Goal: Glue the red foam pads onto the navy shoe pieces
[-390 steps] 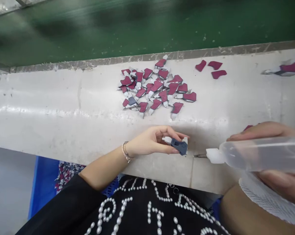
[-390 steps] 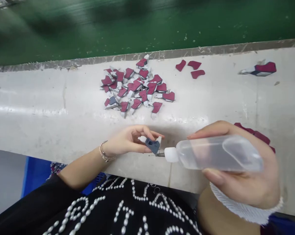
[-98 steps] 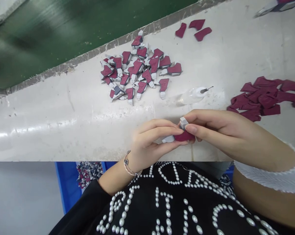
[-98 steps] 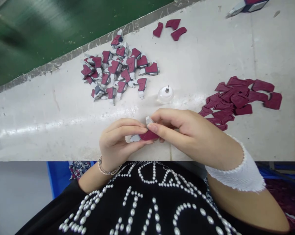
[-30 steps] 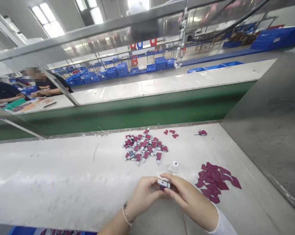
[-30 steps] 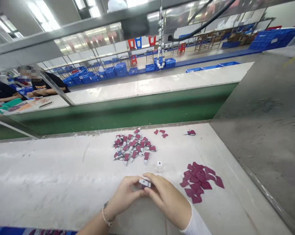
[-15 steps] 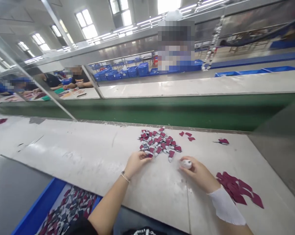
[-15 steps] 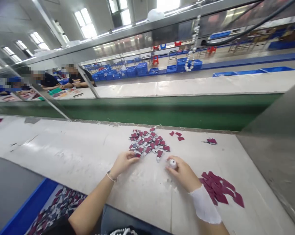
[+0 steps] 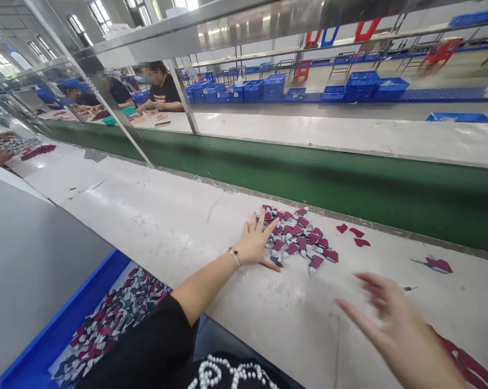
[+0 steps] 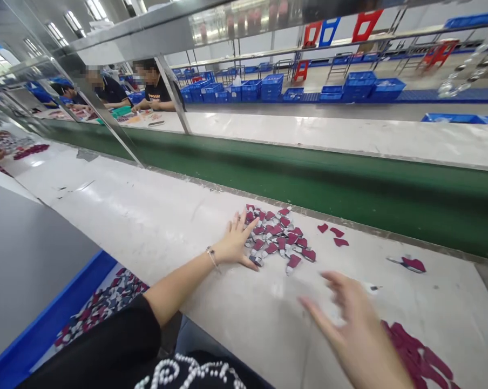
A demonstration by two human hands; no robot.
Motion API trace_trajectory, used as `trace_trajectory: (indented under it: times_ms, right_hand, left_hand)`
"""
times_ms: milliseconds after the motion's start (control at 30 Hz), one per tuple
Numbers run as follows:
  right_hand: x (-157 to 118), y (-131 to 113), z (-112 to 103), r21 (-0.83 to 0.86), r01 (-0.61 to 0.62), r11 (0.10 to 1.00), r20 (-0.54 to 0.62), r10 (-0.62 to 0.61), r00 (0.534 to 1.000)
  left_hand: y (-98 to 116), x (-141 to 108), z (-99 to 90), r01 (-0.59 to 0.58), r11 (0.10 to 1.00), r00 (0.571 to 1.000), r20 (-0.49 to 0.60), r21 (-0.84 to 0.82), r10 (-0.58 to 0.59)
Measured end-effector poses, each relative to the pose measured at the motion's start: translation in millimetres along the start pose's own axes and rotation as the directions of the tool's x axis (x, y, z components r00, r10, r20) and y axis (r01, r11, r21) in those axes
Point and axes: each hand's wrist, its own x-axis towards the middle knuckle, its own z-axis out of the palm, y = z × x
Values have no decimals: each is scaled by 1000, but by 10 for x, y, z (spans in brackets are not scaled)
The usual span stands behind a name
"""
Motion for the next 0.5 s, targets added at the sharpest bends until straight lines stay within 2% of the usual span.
trace_trajectory:
  times_ms: [33,67,167,267,367,500]
  right_hand:
    - [147,-206,91,-88,112,990,191,-94,977]
    - [344,-381,194,-126,160,979,265,-122,956]
    - [1029,-641,481,-249,130,960,321,-45,946]
    - [1490,-600,623,-318,133,939,375,-4,927]
    - [1605,-472,630,-324,178,929,409,-32,912]
    - [1590,-320,577,-245,260,934,391,-150,908]
  left_hand:
    - [-13,64,-49,-21,1000,999,37,12,21]
    - [-21,119,-94,-44,999,997,63,25,42]
    - [-16,211,-171,-103,991,992,88,86,96]
    - [26,195,-156,-158,974,987,53,163,151]
    - [84,95,-93,-172,961,985,9,219,174]
    - [145,-112,6,-80,979,995,-51,187,91]
